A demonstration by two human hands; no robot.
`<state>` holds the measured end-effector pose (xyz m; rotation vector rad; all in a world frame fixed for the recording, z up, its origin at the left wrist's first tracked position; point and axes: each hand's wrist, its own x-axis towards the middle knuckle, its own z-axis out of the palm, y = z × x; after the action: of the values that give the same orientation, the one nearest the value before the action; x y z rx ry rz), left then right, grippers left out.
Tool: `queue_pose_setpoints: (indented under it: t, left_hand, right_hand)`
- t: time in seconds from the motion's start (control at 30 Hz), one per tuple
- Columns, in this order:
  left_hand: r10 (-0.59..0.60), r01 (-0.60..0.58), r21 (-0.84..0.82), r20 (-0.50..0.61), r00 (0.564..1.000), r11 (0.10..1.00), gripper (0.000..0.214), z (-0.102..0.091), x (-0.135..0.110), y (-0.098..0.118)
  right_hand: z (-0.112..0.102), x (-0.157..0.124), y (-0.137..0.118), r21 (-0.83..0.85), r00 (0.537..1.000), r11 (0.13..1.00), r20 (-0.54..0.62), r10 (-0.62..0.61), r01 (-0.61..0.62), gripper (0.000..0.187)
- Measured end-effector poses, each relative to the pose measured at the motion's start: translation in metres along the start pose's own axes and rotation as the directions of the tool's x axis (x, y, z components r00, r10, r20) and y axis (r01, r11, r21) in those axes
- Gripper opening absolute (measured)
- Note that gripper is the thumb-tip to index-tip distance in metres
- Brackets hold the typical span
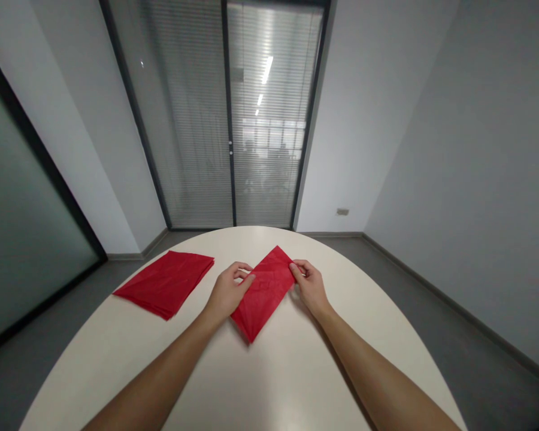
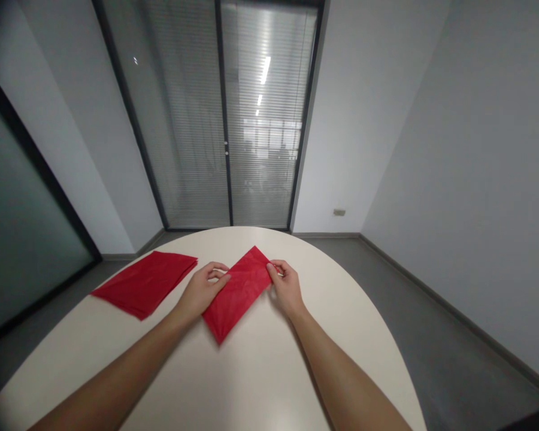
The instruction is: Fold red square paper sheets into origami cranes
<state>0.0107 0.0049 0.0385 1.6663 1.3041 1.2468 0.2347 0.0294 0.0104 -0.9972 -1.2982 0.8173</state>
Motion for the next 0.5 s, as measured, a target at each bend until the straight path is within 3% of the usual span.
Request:
queue_pose_setpoints:
  t: [0.07,0.17,0.3,0.37,0.5]
  left_hand:
    - [-0.033,0.031,0.053,0.031,0.999,0.998,0.021,-0.002,0.0,-0.004]
    - [-0.041,0.029,0.268,0.04,0.998,0.963,0.016,-0.006,-0.004,-0.009]
    - [0.15,-0.139,0.555,0.025,0.988,0.82,0.016,-0.003,-0.014,-0.007]
    - [0.218,-0.231,0.585,0.093,0.971,0.778,0.018,0.003,-0.02,-0.004]
    - [0.179,-0.3,0.614,0.252,0.951,0.73,0.03,0.018,-0.029,-0.008]
  right_hand:
    - [-0.002,0.0,0.001,-0.076,0.999,0.997,0.011,-0.03,0.031,0.041]
    - [-0.003,-0.003,0.002,-0.323,0.996,0.945,0.085,-0.029,0.055,0.034]
    - [-0.002,-0.009,0.002,-0.641,0.989,0.764,0.146,0.026,0.074,0.022]
    - [-0.002,-0.011,0.002,-0.711,0.991,0.7,0.133,0.035,0.07,0.021]
    - [-0.006,-0.009,-0.002,-0.794,0.997,0.607,0.064,0.035,0.03,0.02]
